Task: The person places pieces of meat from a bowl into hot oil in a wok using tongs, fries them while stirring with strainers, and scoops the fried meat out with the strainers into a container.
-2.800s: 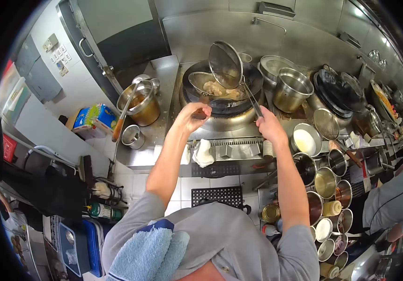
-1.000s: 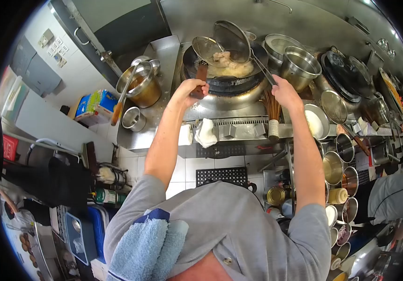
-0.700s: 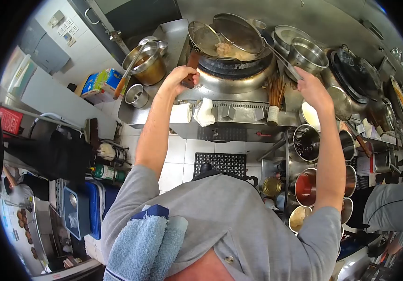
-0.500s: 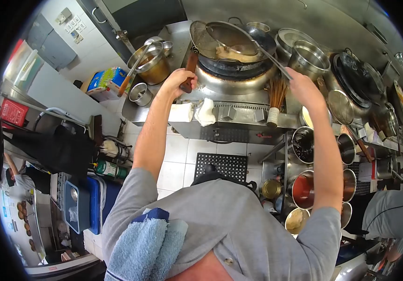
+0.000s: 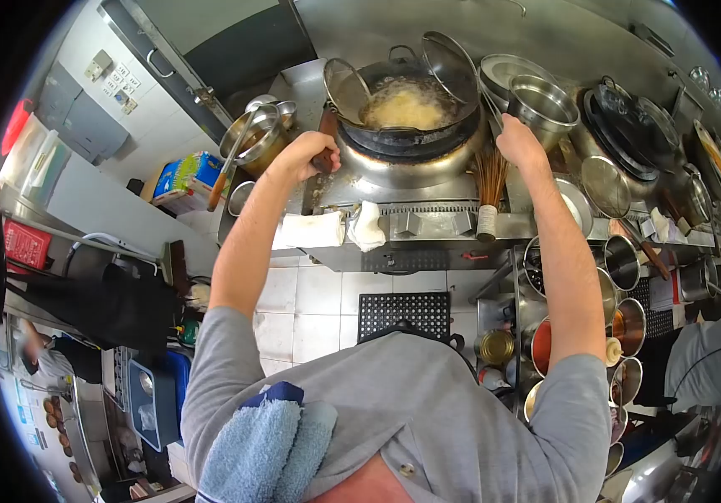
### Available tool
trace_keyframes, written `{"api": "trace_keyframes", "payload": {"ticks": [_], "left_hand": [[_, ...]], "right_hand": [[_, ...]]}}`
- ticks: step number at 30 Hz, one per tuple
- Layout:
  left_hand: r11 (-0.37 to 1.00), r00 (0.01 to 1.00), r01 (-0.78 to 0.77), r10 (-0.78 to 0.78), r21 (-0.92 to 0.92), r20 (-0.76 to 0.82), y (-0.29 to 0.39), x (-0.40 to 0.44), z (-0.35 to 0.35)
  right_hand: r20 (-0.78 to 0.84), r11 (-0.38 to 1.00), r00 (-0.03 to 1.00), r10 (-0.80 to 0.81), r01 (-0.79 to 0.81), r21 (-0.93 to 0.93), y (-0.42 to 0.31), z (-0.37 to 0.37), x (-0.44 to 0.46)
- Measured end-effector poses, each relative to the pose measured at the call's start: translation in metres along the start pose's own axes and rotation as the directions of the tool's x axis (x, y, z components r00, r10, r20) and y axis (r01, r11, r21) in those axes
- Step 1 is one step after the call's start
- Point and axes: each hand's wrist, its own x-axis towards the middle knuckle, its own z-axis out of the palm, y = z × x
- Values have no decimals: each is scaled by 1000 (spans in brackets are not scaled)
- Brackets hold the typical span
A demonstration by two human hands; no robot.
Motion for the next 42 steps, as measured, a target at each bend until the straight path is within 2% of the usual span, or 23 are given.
{"api": "trace_keyframes", "payload": {"ticks": [1,3,4,7,8,11,13,15,17,19,22,23,24,25,27,28,31,32,35,38,39,40,42], "left_hand": [[996,999,25,-21,-80,49,2,2,2],[968,987,85,-49,-236,153,8,7,11],[944,986,105,-58,-312,157,12,3,21],[842,970,128,3,-524,243,6,19,32],[789,966,156,3,-594,258,-2,35,29],[712,960,190,9,-676,280,-11,54,27],[819,958,4,162,-573,238,-18,34,39],[799,986,85,18,-595,166,-18,19,44],[788,971,54,102,-613,216,-30,36,30],[896,981,-65,139,-440,137,-27,20,35],[826,998,-19,46,-563,35,-22,-8,31],[787,997,44,8,-615,80,-34,11,14],[862,998,-2,34,-507,54,-41,6,11],[921,997,-54,74,-385,36,-39,2,10],[949,994,-90,103,-301,29,-37,-9,7],[960,993,-105,115,-259,24,-36,-14,6],[974,990,-136,127,-180,-60,-30,-20,3],[978,990,-135,127,-162,-61,-30,-20,2],[985,990,-135,129,-107,-64,-27,-15,4],[987,990,-125,118,-100,-77,-24,-16,10],[987,990,-124,117,-98,-76,-25,-16,11],[988,990,-123,116,-97,-75,-28,-14,11],[986,988,-135,127,-97,-85,-27,-16,13]], "right_hand": [[149,971,978,149,-173,163,-3,2,1],[479,753,809,340,-539,377,-16,1,3],[573,695,766,293,-582,422,-4,20,7],[608,302,754,251,-657,690,-20,38,2],[557,287,776,296,-629,722,-30,37,-2],[521,339,801,295,-598,726,-35,37,-1],[517,389,809,280,-588,709,-43,29,-6],[490,442,830,264,-556,703,-44,22,-1],[473,487,844,252,-533,692,-41,23,-11],[500,486,832,241,-550,679,-46,11,-12],[547,495,807,220,-576,650,-36,1,-26],[551,515,808,210,-570,640,-30,-3,-29],[570,607,801,185,-549,574,-23,-9,-32],[561,638,808,178,-529,560,-20,-18,-34],[554,694,814,174,-501,518,-15,-37,-49],[523,818,840,141,-397,417,-13,-49,-51],[259,959,966,-5,-69,277,-1,-64,-66],[283,982,958,33,-83,168,-5,-76,-68],[359,990,931,62,-103,96,-33,-95,-68],[324,990,937,-132,104,100,-16,-52,-49],[388,997,921,-33,5,74,-33,-48,-44],[299,994,950,-89,64,93,-19,-16,-36],[198,988,974,-105,81,130,-11,21,-22]]}}
